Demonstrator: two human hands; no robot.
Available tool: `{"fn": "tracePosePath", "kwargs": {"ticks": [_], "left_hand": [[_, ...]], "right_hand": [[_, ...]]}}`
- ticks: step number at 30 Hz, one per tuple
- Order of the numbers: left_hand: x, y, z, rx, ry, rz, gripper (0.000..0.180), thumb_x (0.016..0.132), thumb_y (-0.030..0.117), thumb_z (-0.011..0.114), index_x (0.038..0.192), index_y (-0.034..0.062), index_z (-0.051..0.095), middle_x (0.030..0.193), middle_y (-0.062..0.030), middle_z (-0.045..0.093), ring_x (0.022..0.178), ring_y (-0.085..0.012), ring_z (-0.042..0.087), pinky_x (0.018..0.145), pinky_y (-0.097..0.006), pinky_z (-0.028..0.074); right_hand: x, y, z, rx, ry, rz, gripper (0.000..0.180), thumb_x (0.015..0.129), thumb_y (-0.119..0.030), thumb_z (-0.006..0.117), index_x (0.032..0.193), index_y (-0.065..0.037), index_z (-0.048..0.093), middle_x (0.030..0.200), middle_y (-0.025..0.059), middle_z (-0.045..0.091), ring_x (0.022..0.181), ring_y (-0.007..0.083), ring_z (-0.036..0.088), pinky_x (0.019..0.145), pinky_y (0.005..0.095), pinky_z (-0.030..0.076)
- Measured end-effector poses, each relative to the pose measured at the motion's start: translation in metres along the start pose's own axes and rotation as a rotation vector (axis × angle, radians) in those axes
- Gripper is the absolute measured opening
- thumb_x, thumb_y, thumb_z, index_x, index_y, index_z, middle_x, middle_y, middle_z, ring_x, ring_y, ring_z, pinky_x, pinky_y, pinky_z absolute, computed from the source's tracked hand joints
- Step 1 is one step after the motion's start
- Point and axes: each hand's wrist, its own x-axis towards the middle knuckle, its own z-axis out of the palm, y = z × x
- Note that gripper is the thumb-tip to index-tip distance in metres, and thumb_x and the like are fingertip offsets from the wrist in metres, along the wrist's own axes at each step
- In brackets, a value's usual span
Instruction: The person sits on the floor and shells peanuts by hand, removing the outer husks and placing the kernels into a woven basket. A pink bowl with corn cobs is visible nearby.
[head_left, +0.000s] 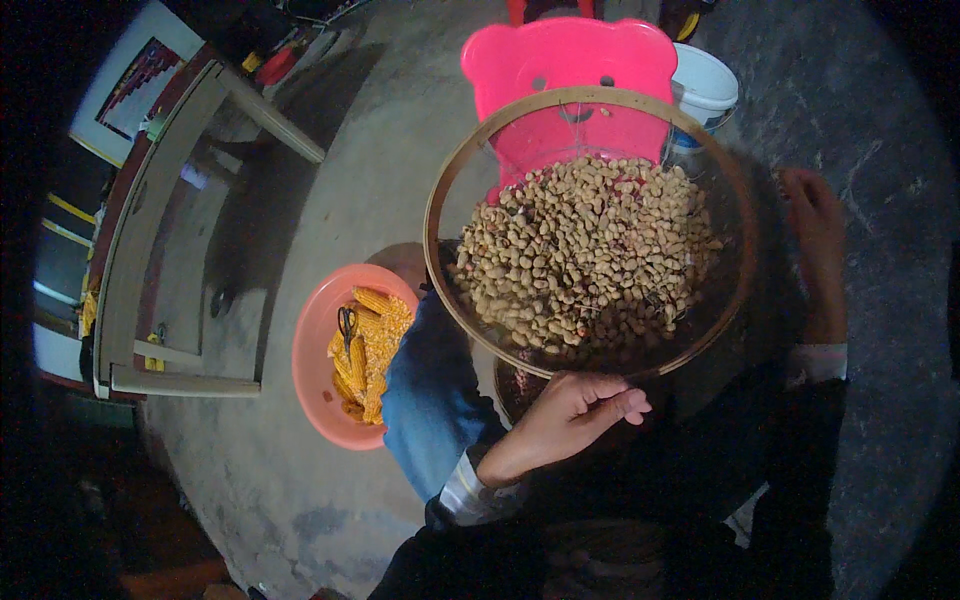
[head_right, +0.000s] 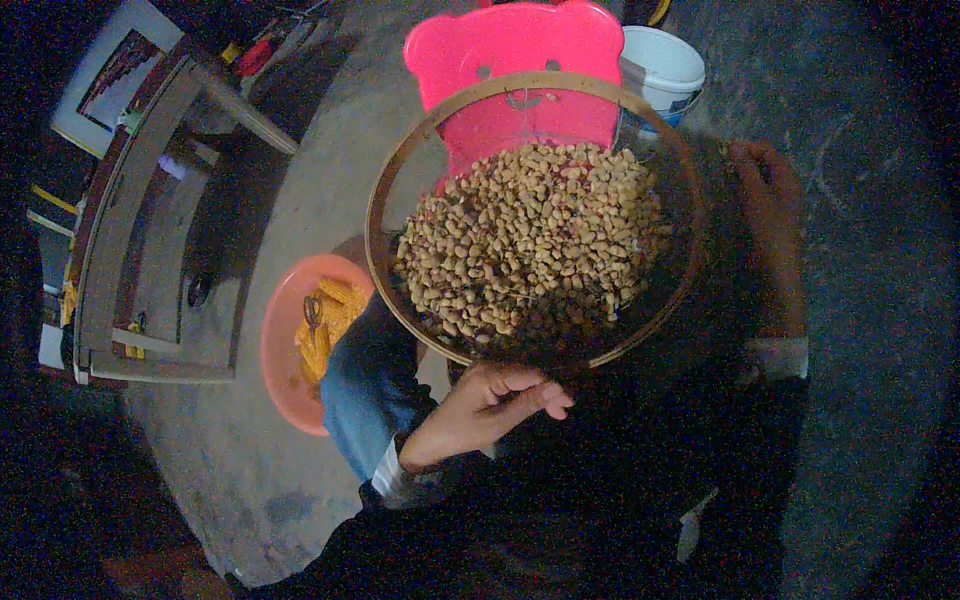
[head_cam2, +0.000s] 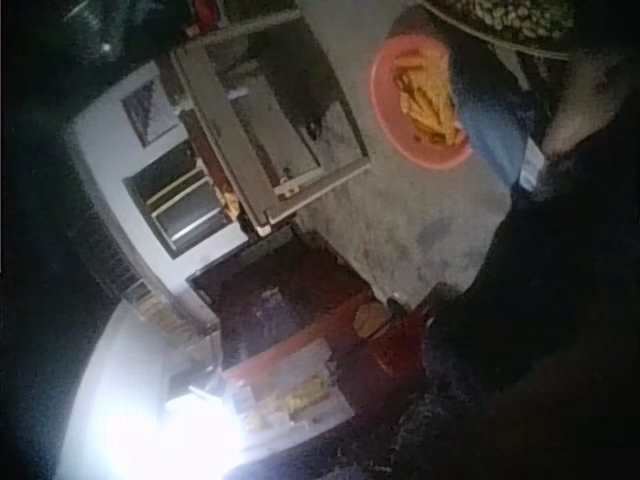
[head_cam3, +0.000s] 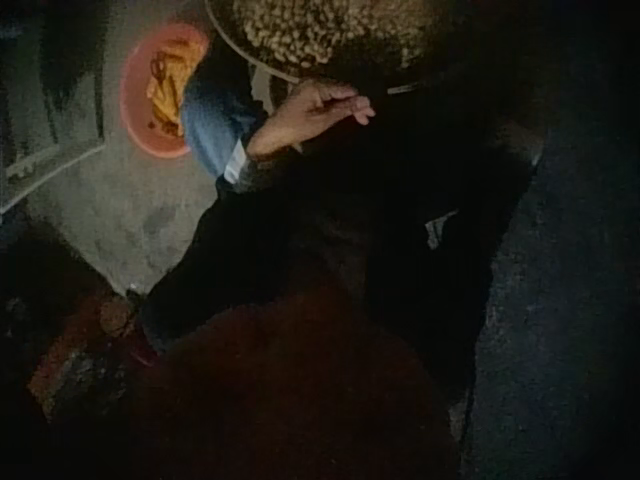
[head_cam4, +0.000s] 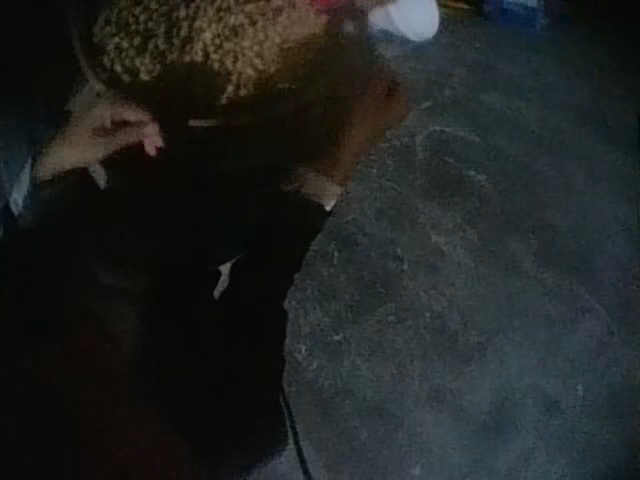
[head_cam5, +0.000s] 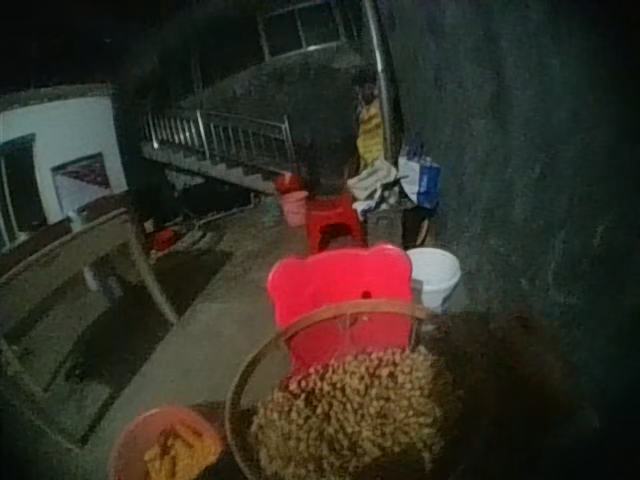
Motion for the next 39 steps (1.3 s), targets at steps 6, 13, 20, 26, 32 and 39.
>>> {"fn": "tracePosePath", "kwargs": {"ticks": [6, 13, 20, 26, 32, 39], "left_hand": [[0.0, 0.017, -0.007, -0.05, -0.019, -0.163, 0.028, 0.094, 0.022, 0.054, 0.078, 0.0001, 0.062, 0.062, -0.0024, 0.059, 0.058, -0.0087, 0.056, 0.056, -0.024, 0.045], [-0.003, 0.01, -0.008, -0.135, -0.023, -0.121, 0.028, 0.094, 0.024, 0.053, 0.08, 0.0009, 0.061, 0.061, -0.0008, 0.054, 0.057, -0.0062, 0.052, 0.052, -0.022, 0.042], [0.001, -0.011, -0.002, 0.179, -0.082, 0.093, 0.016, 0.09, 0.016, 0.057, 0.091, 0.0004, 0.059, 0.071, -0.0122, 0.058, 0.06, -0.0222, 0.057, 0.057, -0.03, 0.045], [0.007, -0.016, 0.005, 0.109, 0.004, 0.167, 0.015, 0.089, 0.015, 0.058, 0.094, 0.0007, 0.06, 0.075, -0.0155, 0.061, 0.066, -0.0285, 0.06, 0.059, -0.034, 0.046], [0.003, -0.014, 0.001, 0.118, 0.02, 0.133, 0.016, 0.089, 0.014, 0.058, 0.096, 0.0001, 0.059, 0.076, -0.0164, 0.062, 0.068, -0.0305, 0.061, 0.06, -0.035, 0.047], [0.006, -0.023, 0.006, 0.073, 0.021, 0.104, 0.017, 0.09, 0.014, 0.057, 0.098, -0.0007, 0.059, 0.073, -0.0117, 0.063, 0.062, -0.0228, 0.062, 0.057, -0.032, 0.048]], "right_hand": [[0.054, 0.105, -0.014, -0.566, -0.139, -0.108, 0.023, 0.09, -0.028, 0.057, 0.098, -0.007, 0.063, 0.095, 0.0076, 0.064, 0.083, 0.0167, 0.06, 0.073, 0.0311, 0.046], [0.05, 0.093, 0.009, -0.919, 0.103, -0.514, 0.017, 0.089, -0.02, 0.055, 0.099, -0.009, 0.064, 0.099, 0.0138, 0.063, 0.092, 0.0294, 0.06, 0.081, 0.04, 0.047], [0.036, -0.009, 0.128, -0.629, -0.43, -0.948, 0.049, 0.071, 0.004, 0.057, 0.118, -0.01, 0.056, 0.105, 0.0123, 0.057, 0.107, 0.031, 0.052, 0.096, 0.0386, 0.039], [0.05, 0.026, 0.202, -0.633, -0.638, -0.735, 0.056, 0.074, 0.0, 0.053, 0.127, -0.019, 0.052, 0.115, 0.0093, 0.051, 0.107, 0.0312, 0.047, 0.094, 0.043, 0.038], [0.029, 0.026, 0.218, -0.827, -0.619, -0.737, 0.069, 0.07, 0.008, 0.049, 0.133, -0.019, 0.046, 0.122, 0.0117, 0.047, 0.112, 0.0339, 0.042, 0.096, 0.0445, 0.037], [0.023, 0.043, 0.219, -0.618, -0.65, -0.802, 0.069, 0.065, 0.01, 0.049, 0.128, -0.018, 0.049, 0.125, 0.0148, 0.045, 0.115, 0.0374, 0.041, 0.097, 0.0466, 0.036]]}}
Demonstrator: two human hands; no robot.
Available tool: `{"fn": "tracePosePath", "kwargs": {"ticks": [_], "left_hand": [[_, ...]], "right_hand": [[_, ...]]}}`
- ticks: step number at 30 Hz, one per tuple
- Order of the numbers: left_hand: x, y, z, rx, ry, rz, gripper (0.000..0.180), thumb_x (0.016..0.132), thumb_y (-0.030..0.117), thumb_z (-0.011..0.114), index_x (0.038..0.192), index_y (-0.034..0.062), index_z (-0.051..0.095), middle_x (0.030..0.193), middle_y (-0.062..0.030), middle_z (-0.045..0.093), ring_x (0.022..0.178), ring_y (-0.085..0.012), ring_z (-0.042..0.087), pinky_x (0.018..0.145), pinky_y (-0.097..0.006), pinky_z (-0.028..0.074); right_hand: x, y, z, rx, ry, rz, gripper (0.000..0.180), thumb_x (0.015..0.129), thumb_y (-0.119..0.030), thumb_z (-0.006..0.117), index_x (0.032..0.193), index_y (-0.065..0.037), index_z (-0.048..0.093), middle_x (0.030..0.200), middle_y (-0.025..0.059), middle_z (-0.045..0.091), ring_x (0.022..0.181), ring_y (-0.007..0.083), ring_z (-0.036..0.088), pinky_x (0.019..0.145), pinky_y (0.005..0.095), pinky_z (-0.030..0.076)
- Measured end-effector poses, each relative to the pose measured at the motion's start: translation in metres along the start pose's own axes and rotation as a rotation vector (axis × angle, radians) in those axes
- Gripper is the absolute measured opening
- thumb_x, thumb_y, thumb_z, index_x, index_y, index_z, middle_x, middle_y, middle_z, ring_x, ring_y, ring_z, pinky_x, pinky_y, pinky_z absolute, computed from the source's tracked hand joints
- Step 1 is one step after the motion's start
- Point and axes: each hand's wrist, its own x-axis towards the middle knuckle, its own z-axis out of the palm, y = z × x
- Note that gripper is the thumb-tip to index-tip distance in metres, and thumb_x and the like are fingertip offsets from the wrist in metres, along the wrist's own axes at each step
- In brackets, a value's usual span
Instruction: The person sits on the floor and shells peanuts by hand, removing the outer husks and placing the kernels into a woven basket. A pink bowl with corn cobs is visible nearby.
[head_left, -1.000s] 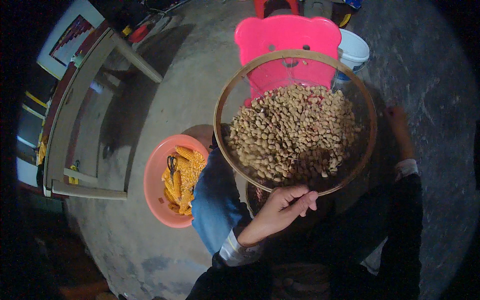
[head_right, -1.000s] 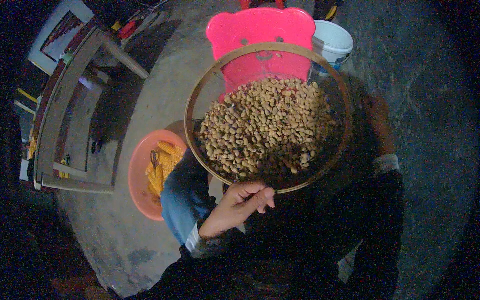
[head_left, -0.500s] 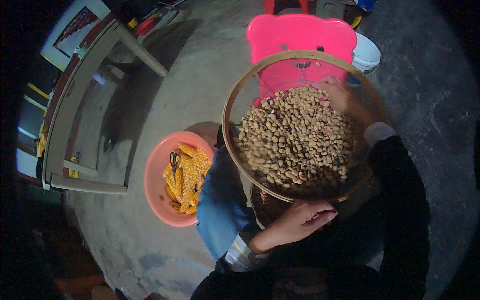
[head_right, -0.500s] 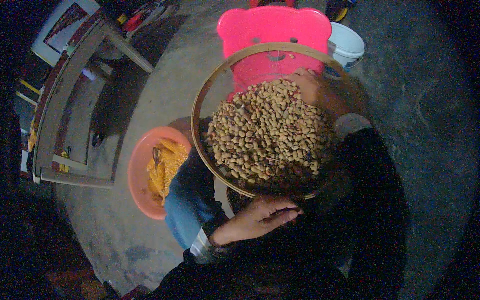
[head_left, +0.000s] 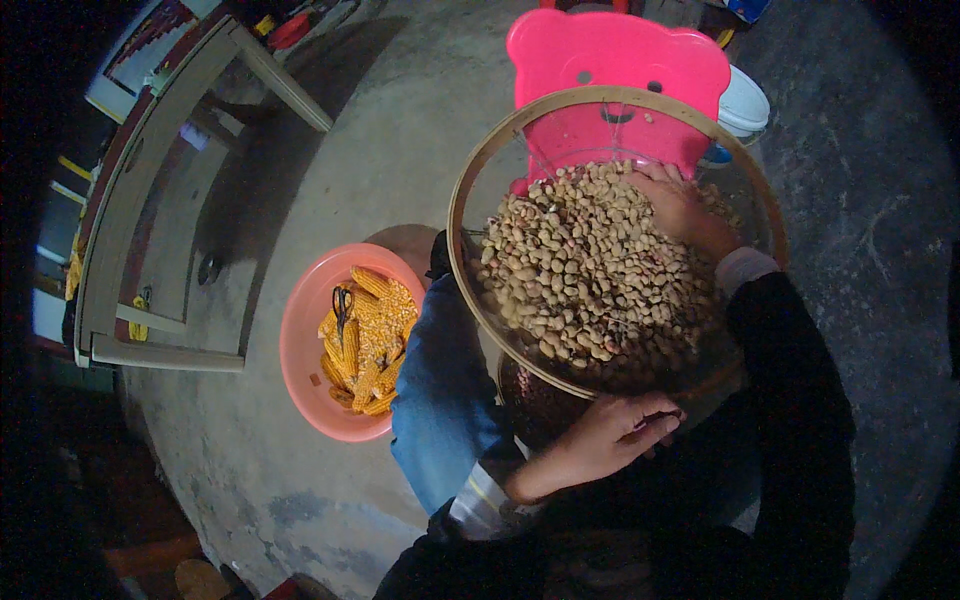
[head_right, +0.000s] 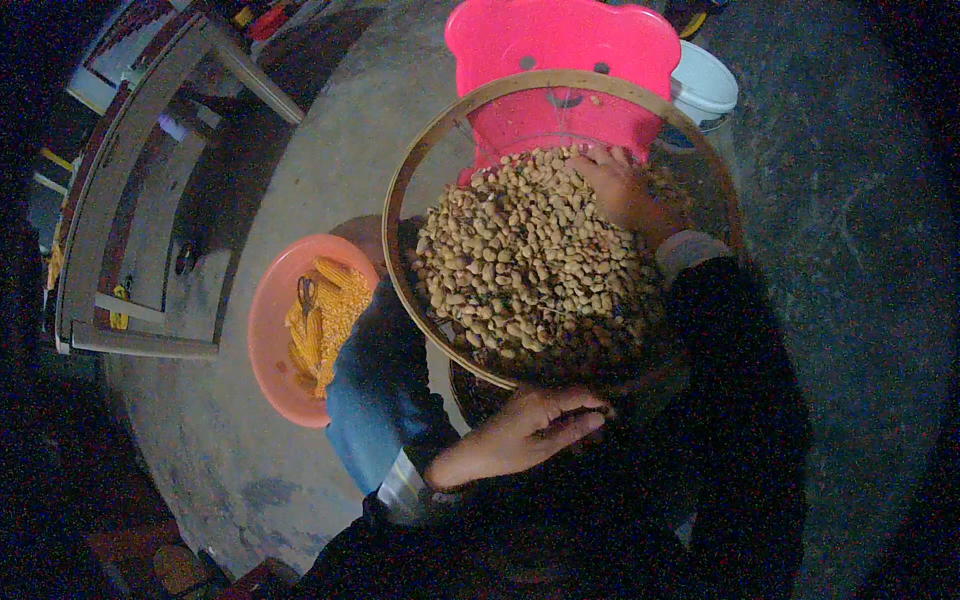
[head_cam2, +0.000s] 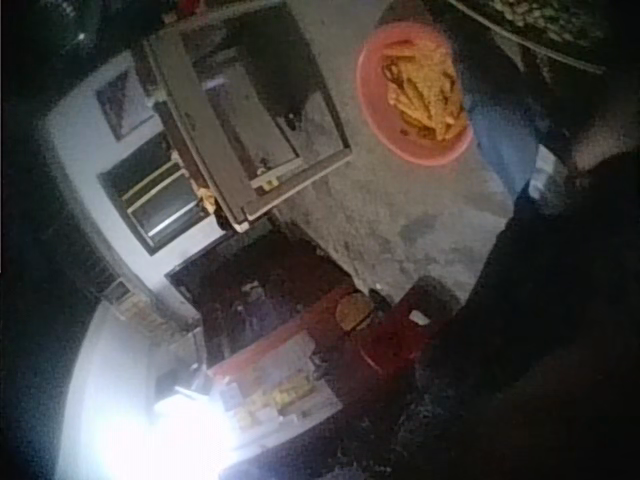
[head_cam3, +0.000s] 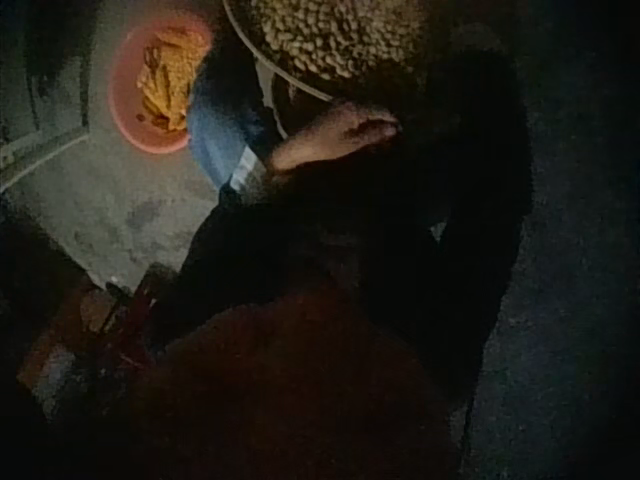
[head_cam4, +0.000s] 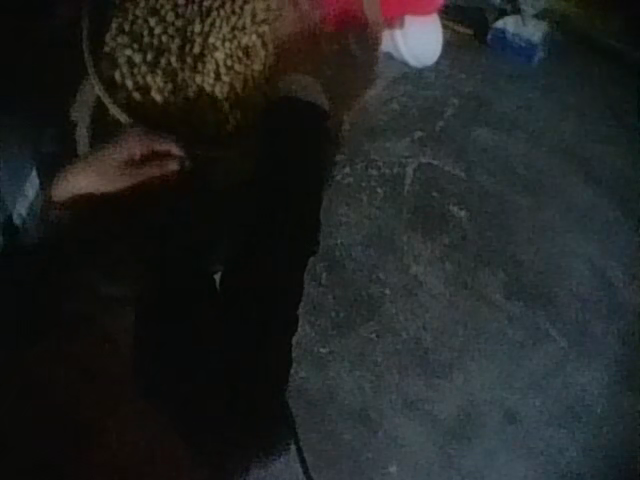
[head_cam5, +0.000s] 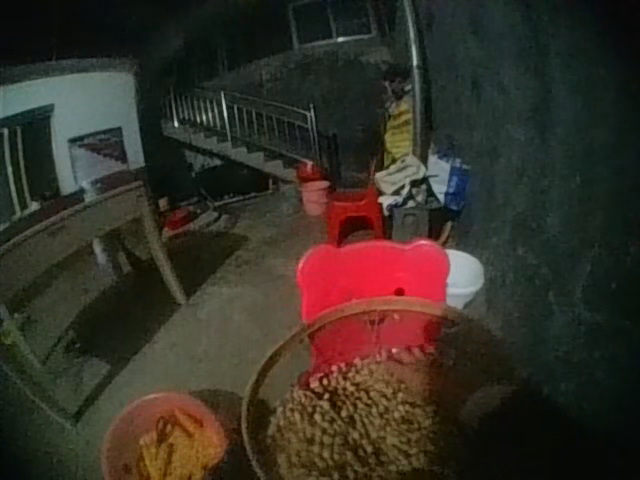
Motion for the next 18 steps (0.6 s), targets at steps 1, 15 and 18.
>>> {"fn": "tracePosePath", "kwargs": {"ticks": [1, 15, 18], "left_hand": [[0.0, 0.001, -0.001, -0.025, -0.003, -0.016, 0.017, 0.091, 0.014, 0.056, 0.098, -0.0007, 0.059, 0.072, -0.0105, 0.063, 0.061, -0.0204, 0.062, 0.056, -0.031, 0.048], [-0.002, 0.0, -0.003, -0.261, -0.115, -0.227, 0.023, 0.096, 0.018, 0.048, 0.111, 0.0036, 0.058, 0.079, -0.0062, 0.064, 0.061, -0.0114, 0.06, 0.057, -0.024, 0.049], [0.001, 0.004, -0.002, -0.221, -0.118, -0.214, 0.022, 0.096, 0.018, 0.048, 0.111, 0.0039, 0.058, 0.08, -0.0061, 0.064, 0.06, -0.0113, 0.06, 0.057, -0.025, 0.049]], "right_hand": [[-0.001, -0.002, 0.001, 0.013, -0.04, 0.008, 0.068, 0.064, 0.011, 0.048, 0.127, -0.016, 0.049, 0.126, 0.0158, 0.044, 0.115, 0.038, 0.041, 0.097, 0.0462, 0.036], [-0.021, -0.051, -0.063, 0.672, -0.62, 0.052, 0.061, 0.07, 0.009, 0.046, 0.129, -0.005, 0.045, 0.118, 0.0128, 0.057, 0.106, 0.02, 0.053, 0.091, 0.0325, 0.042], [-0.035, -0.057, -0.066, 0.766, -0.642, -0.047, 0.057, 0.071, 0.008, 0.05, 0.127, -0.004, 0.046, 0.119, 0.0119, 0.056, 0.109, 0.0189, 0.052, 0.092, 0.0321, 0.042]]}}
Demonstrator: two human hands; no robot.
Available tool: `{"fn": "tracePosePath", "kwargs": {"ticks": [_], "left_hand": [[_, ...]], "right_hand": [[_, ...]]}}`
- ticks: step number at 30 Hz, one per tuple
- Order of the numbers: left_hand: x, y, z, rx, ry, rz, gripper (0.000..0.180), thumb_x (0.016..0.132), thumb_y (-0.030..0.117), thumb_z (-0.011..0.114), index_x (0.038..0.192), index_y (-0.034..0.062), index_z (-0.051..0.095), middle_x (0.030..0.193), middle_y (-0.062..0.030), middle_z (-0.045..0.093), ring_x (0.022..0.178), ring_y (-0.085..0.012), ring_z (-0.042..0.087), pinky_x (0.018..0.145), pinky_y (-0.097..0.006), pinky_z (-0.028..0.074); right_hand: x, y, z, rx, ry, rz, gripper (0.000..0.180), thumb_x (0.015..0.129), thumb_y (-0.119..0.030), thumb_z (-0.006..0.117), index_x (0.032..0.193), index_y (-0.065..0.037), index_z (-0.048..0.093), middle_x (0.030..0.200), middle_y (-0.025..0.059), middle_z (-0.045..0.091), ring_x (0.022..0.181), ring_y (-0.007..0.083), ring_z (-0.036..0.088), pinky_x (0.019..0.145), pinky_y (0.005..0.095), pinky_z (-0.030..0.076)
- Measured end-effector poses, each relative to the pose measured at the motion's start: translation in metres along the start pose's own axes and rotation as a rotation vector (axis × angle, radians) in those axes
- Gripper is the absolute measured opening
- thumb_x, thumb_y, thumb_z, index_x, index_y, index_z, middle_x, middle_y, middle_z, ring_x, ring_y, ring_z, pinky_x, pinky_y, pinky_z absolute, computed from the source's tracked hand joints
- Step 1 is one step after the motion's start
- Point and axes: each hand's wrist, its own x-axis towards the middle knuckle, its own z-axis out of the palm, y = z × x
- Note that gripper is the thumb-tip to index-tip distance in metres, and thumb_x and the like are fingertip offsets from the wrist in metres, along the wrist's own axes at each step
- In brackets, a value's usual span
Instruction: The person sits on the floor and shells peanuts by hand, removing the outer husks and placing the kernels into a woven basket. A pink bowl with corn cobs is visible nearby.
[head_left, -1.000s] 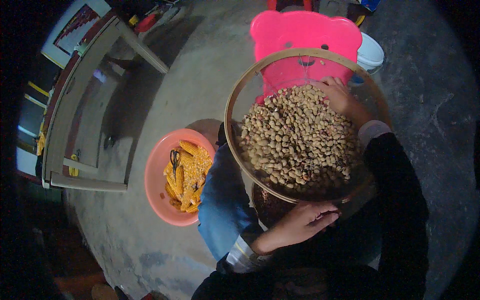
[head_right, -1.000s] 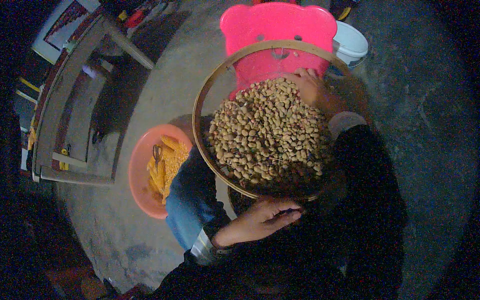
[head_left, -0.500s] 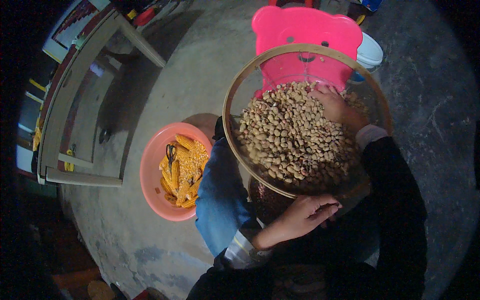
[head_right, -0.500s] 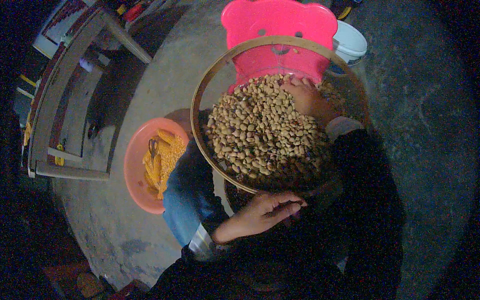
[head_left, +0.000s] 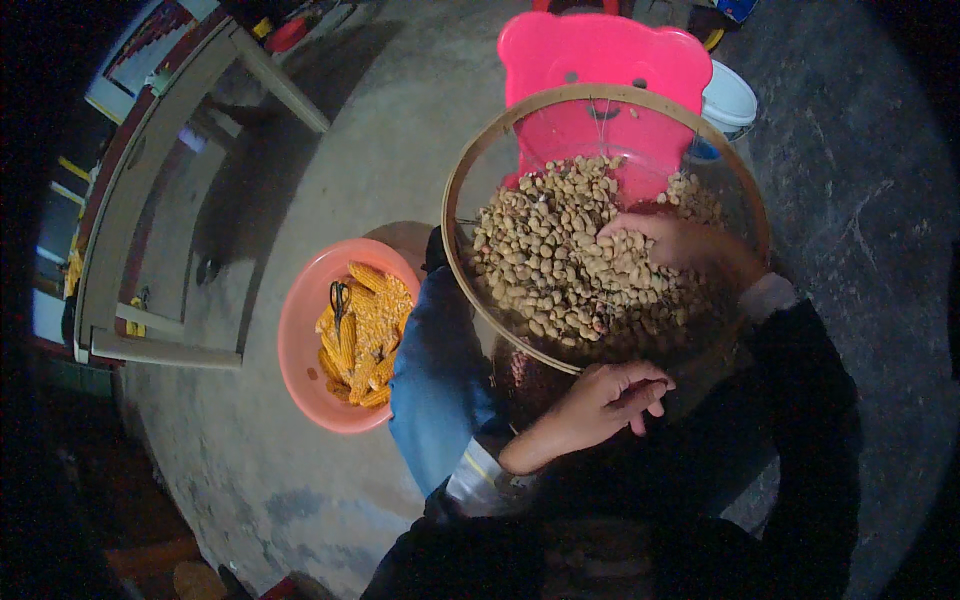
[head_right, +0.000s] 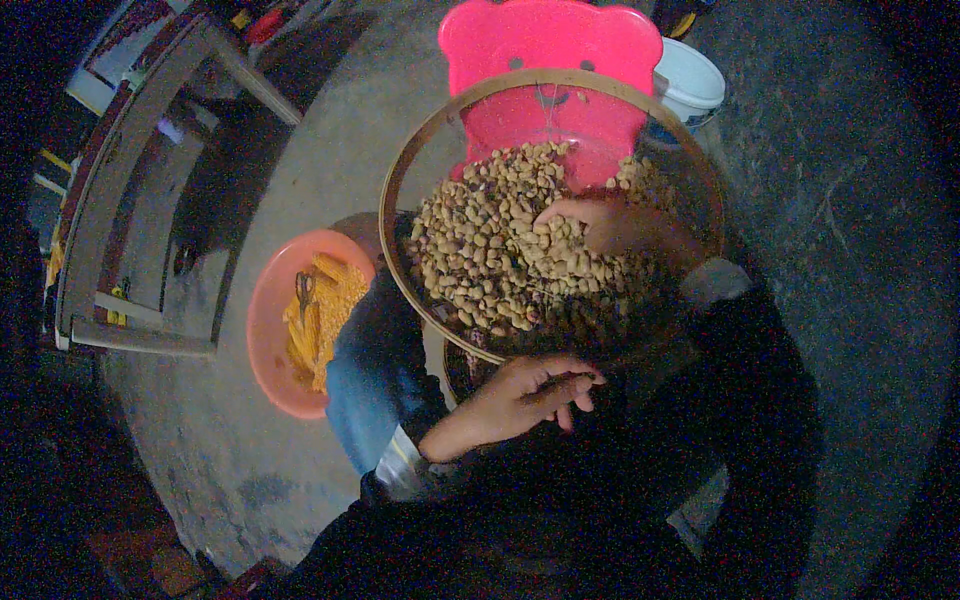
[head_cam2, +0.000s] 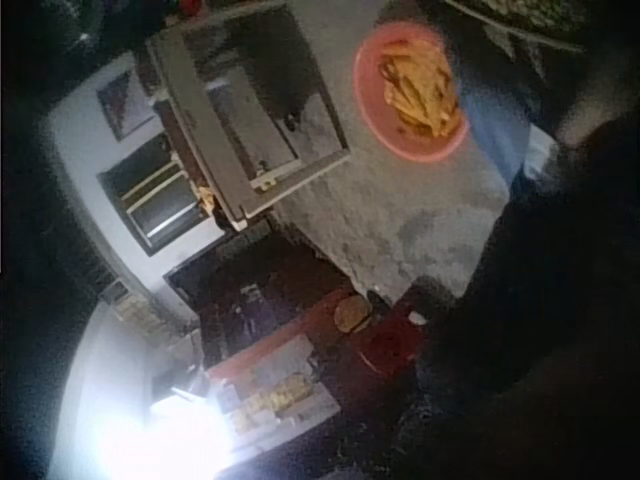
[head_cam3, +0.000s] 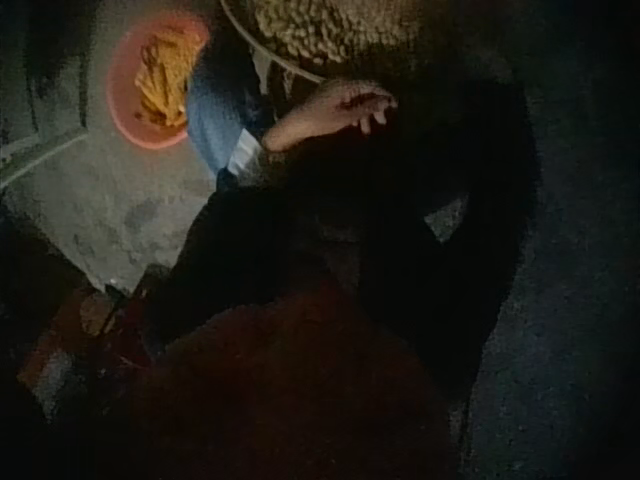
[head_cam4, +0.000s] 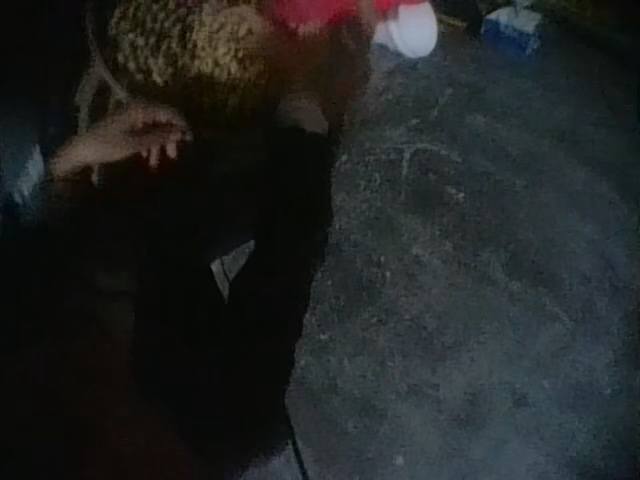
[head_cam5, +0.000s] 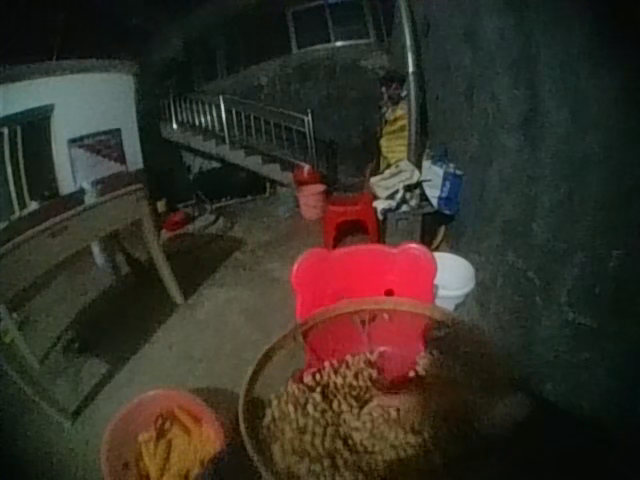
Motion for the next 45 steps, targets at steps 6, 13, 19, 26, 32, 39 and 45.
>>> {"fn": "tracePosePath", "kwargs": {"ticks": [6, 13, 19, 26, 32, 39, 45], "left_hand": [[-0.003, 0.001, 0.0, 0.096, -0.013, 0.056, 0.022, 0.095, 0.019, 0.05, 0.11, 0.0047, 0.058, 0.082, -0.0057, 0.066, 0.062, -0.0112, 0.062, 0.059, -0.025, 0.05], [-0.003, -0.001, 0.004, 0.124, -0.066, 0.14, 0.021, 0.094, 0.018, 0.053, 0.108, 0.0038, 0.059, 0.085, -0.0044, 0.067, 0.069, -0.0111, 0.063, 0.063, -0.025, 0.05], [-0.001, -0.004, 0.009, 0.277, -0.147, 0.149, 0.017, 0.089, 0.019, 0.058, 0.087, 0.002, 0.061, 0.063, -0.0093, 0.055, 0.053, -0.0195, 0.053, 0.052, -0.033, 0.04], [0.002, 0.003, 0.012, 0.236, -0.205, 0.141, 0.017, 0.089, 0.02, 0.058, 0.089, 0.0025, 0.062, 0.063, -0.0087, 0.056, 0.053, -0.0175, 0.052, 0.052, -0.031, 0.04], [-0.001, 0.005, 0.009, 0.278, -0.269, 0.152, 0.021, 0.093, 0.022, 0.055, 0.106, 0.0072, 0.06, 0.074, -0.0053, 0.062, 0.062, -0.0128, 0.058, 0.055, -0.027, 0.046], [-0.003, 0.016, 0.007, 0.017, -0.051, 0.109, 0.014, 0.091, 0.011, 0.055, 0.101, 0.004, 0.061, 0.072, -0.0033, 0.059, 0.062, -0.0088, 0.056, 0.052, -0.023, 0.044], [-0.005, 0.026, -0.01, -0.263, 0.694, 0.175, 0.023, 0.094, 0.008, 0.051, 0.116, 0.002, 0.054, 0.092, -0.0007, 0.057, 0.076, -0.0058, 0.054, 0.062, -0.019, 0.046]], "right_hand": [[-0.028, -0.036, 0.024, 0.107, 0.037, -0.075, 0.049, 0.08, -0.013, 0.054, 0.127, 0.0, 0.046, 0.116, 0.0117, 0.055, 0.113, 0.0195, 0.049, 0.095, 0.0333, 0.04], [-0.065, -0.043, 0.028, 0.385, 0.157, -0.165, 0.033, 0.084, -0.015, 0.054, 0.114, -0.002, 0.053, 0.115, 0.0109, 0.055, 0.107, 0.0185, 0.052, 0.085, 0.0302, 0.045], [-0.072, -0.03, 0.029, 0.12, 0.528, -0.039, 0.019, 0.082, -0.006, 0.058, 0.101, -0.004, 0.057, 0.104, 0.0065, 0.06, 0.089, 0.0166, 0.058, 0.073, 0.0282, 0.048], [-0.057, -0.007, 0.034, -0.396, 0.549, -0.05, 0.013, 0.074, -0.004, 0.061, 0.087, -0.002, 0.063, 0.083, 0.0099, 0.064, 0.074, 0.0252, 0.062, 0.068, 0.0354, 0.049], [-0.045, -0.009, 0.052, -0.464, 0.474, -0.059, 0.014, 0.068, -0.003, 0.061, 0.083, -0.002, 0.062, 0.081, 0.0131, 0.06, 0.079, 0.0316, 0.06, 0.072, 0.0396, 0.048], [-0.041, -0.006, 0.052, -0.42, 0.538, -0.06, 0.01, 0.073, -0.004, 0.064, 0.082, -0.002, 0.061, 0.077, 0.0111, 0.059, 0.076, 0.0296, 0.059, 0.071, 0.0382, 0.048], [-0.044, -0.067, 0.046, 0.205, 0.512, -0.017, 0.011, 0.081, -0.007, 0.066, 0.09, -0.001, 0.063, 0.086, 0.0068, 0.063, 0.081, 0.0135, 0.062, 0.072, 0.0279, 0.05]]}}
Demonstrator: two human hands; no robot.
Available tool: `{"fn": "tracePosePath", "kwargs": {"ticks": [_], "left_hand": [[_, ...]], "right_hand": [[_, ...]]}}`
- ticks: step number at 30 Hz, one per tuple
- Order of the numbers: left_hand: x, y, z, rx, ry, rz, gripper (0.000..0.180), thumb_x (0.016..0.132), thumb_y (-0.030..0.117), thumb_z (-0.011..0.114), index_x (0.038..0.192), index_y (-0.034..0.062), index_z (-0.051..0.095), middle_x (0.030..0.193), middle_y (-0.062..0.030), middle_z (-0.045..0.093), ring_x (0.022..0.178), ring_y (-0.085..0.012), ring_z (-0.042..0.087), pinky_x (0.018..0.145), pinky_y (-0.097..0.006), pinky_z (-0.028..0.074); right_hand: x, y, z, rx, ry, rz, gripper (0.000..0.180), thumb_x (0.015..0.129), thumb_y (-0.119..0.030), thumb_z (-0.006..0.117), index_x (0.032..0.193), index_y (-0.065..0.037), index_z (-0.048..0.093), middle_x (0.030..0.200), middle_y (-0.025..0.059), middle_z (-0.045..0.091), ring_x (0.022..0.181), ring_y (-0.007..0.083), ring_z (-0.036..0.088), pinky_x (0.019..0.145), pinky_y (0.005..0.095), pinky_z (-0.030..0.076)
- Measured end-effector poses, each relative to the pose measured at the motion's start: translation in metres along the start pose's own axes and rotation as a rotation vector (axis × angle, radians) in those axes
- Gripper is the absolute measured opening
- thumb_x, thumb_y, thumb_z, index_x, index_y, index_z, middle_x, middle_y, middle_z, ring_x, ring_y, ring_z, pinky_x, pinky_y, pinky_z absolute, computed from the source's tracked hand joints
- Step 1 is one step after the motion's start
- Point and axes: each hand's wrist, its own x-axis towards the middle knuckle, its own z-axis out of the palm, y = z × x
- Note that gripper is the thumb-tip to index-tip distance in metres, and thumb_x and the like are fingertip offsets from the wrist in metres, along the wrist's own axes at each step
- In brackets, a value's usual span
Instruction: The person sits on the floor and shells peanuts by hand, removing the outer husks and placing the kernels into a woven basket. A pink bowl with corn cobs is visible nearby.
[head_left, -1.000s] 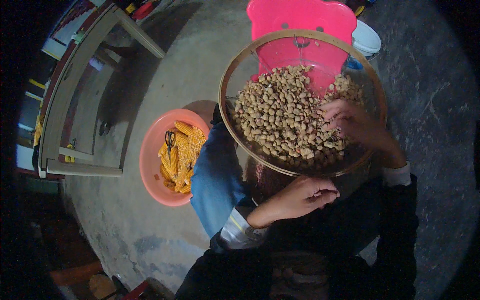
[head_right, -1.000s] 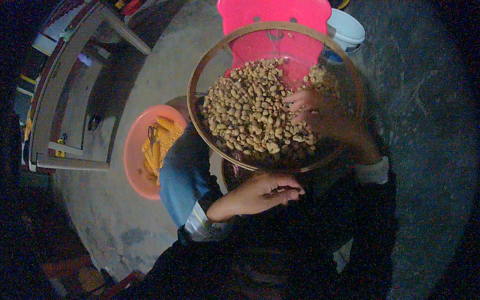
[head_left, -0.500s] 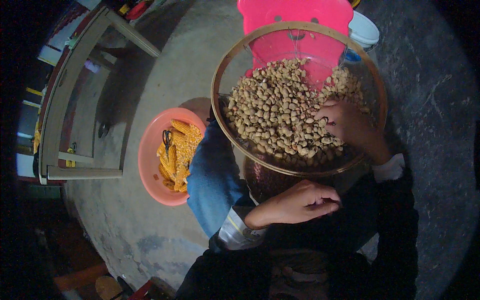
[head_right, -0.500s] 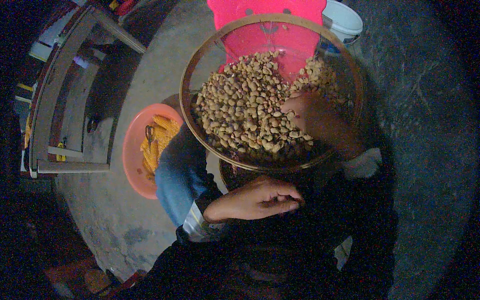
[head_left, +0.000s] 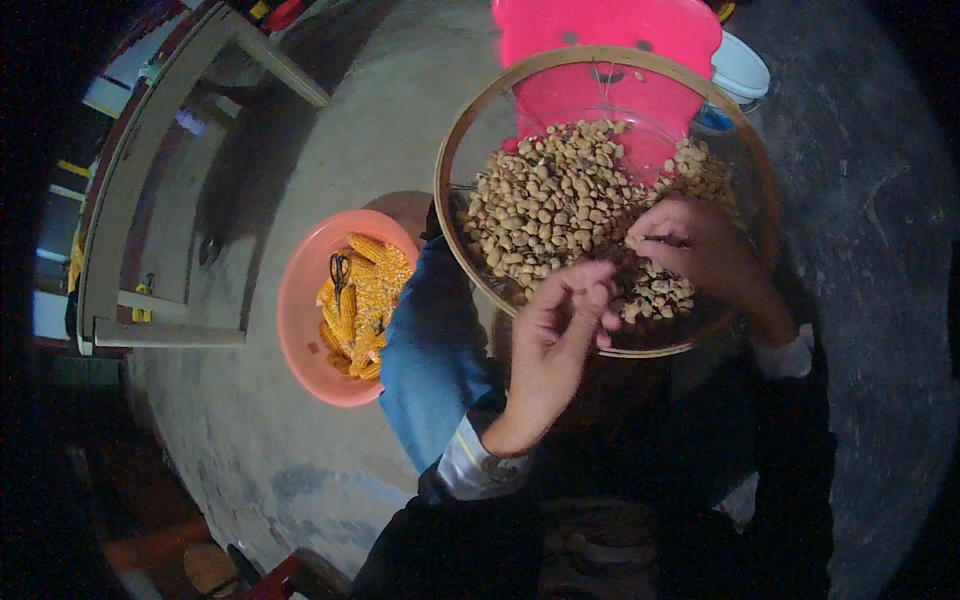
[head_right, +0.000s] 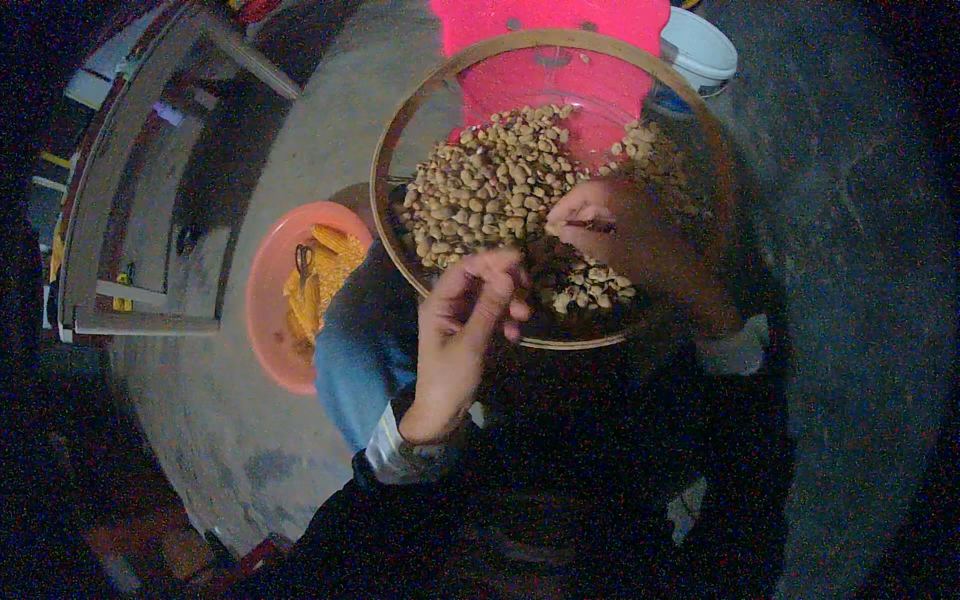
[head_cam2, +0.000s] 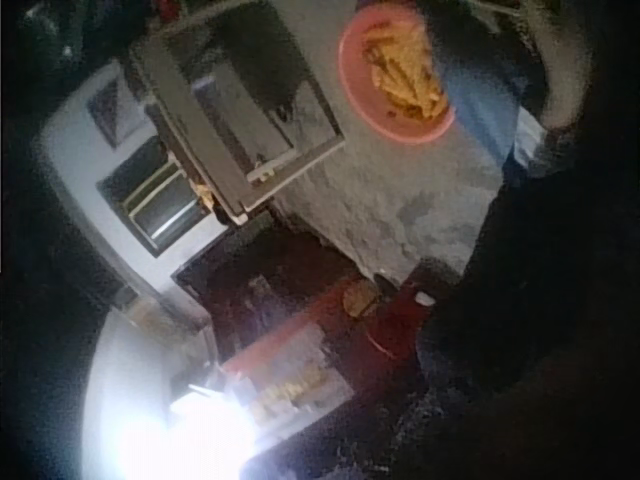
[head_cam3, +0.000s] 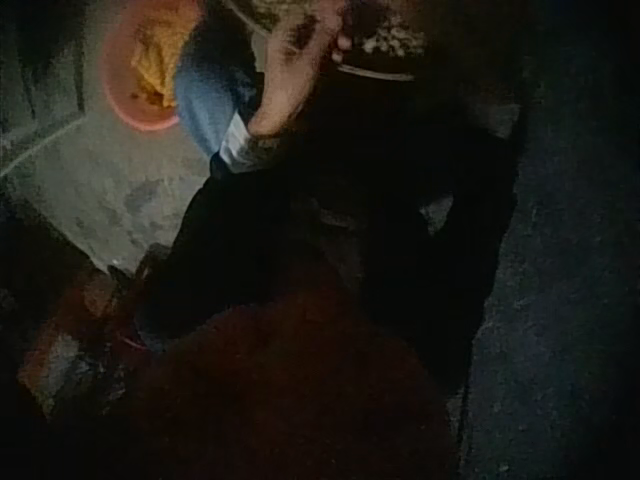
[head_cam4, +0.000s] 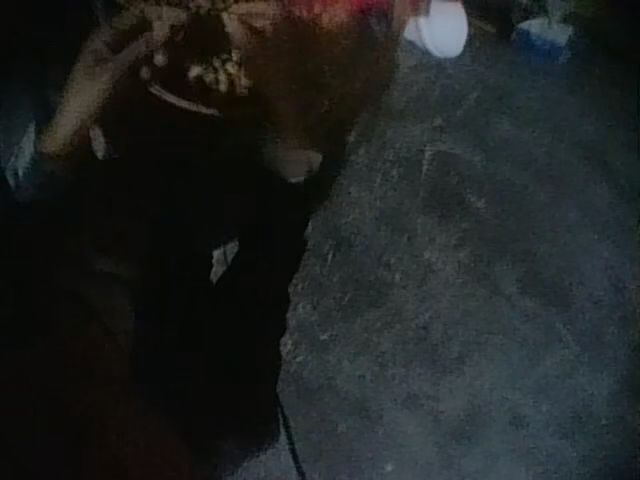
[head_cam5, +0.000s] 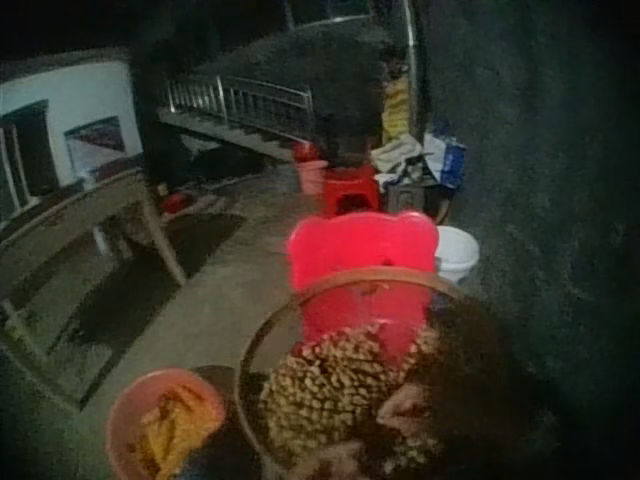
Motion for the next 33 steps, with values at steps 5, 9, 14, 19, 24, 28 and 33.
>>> {"fn": "tracePosePath", "kwargs": {"ticks": [5, 9, 14, 19, 24, 28, 33], "left_hand": [[0.007, -0.008, -0.004, 0.005, 0.073, 0.177, 0.024, 0.091, 0.007, 0.057, 0.114, 0.0009, 0.055, 0.098, -0.0026, 0.06, 0.084, -0.0086, 0.056, 0.076, -0.022, 0.047], [0.007, -0.008, -0.007, 0.04, 0.004, 0.152, 0.022, 0.091, 0.01, 0.057, 0.112, 0.0019, 0.057, 0.099, -0.0029, 0.062, 0.086, -0.0096, 0.058, 0.077, -0.022, 0.047], [0.006, -0.002, -0.004, -0.41, -0.007, -0.127, 0.02, 0.093, 0.013, 0.054, 0.111, 0.0031, 0.057, 0.098, -0.0037, 0.063, 0.086, -0.0073, 0.06, 0.077, -0.019, 0.049], [0.006, -0.005, -0.004, -0.572, -0.02, -0.218, 0.019, 0.094, 0.015, 0.052, 0.11, 0.0046, 0.056, 0.097, -0.0024, 0.062, 0.083, -0.0061, 0.06, 0.073, -0.018, 0.052], [0.008, -0.008, -0.004, -0.578, -0.034, -0.227, 0.02, 0.094, 0.015, 0.052, 0.111, 0.005, 0.056, 0.097, -0.0006, 0.061, 0.082, -0.0049, 0.059, 0.073, -0.018, 0.052], [0.009, -0.005, -0.003, -0.537, -0.039, -0.189, 0.022, 0.094, 0.015, 0.052, 0.114, 0.0046, 0.055, 0.1, -0.0014, 0.061, 0.085, -0.0067, 0.059, 0.074, -0.018, 0.052], [0.008, -0.008, 0.001, -0.488, 0.005, -0.129, 0.027, 0.095, 0.016, 0.052, 0.119, 0.0038, 0.053, 0.109, -0.0031, 0.059, 0.094, -0.0092, 0.058, 0.078, -0.021, 0.05]], "right_hand": [[-0.005, -0.022, 0.016, 0.0, -0.03, -0.321, 0.016, 0.077, -0.001, 0.068, 0.092, -0.001, 0.063, 0.088, 0.0073, 0.062, 0.081, 0.0141, 0.062, 0.073, 0.0267, 0.051], [-0.013, -0.034, 0.024, 0.076, -0.022, -0.277, 0.019, 0.078, -0.001, 0.067, 0.096, -0.003, 0.063, 0.086, 0.0053, 0.06, 0.08, 0.013, 0.061, 0.071, 0.025, 0.05], [-0.019, -0.031, 0.032, 0.362, 0.012, -0.114, 0.021, 0.077, -0.002, 0.069, 0.096, -0.003, 0.063, 0.088, 0.0043, 0.059, 0.081, 0.0109, 0.059, 0.07, 0.0236, 0.048], [-0.019, -0.039, 0.032, 0.22, 0.034, -0.053, 0.018, 0.076, 0.002, 0.068, 0.093, -0.002, 0.064, 0.091, 0.0043, 0.059, 0.083, 0.0088, 0.057, 0.07, 0.0222, 0.046], [-0.02, -0.03, 0.037, 0.176, 0.095, -0.144, 0.017, 0.078, -0.006, 0.069, 0.094, -0.005, 0.065, 0.091, 0.0028, 0.059, 0.079, 0.0091, 0.056, 0.066, 0.0223, 0.044], [-0.021, -0.034, 0.041, 0.161, 0.15, -0.203, 0.015, 0.079, -0.009, 0.068, 0.093, -0.007, 0.064, 0.09, 0.0026, 0.061, 0.075, 0.0084, 0.056, 0.064, 0.0229, 0.043], [-0.022, -0.033, 0.046, 0.202, 0.181, -0.181, 0.012, 0.081, -0.007, 0.066, 0.091, -0.006, 0.061, 0.085, 0.0017, 0.062, 0.072, 0.0068, 0.054, 0.063, 0.0223, 0.043]]}}
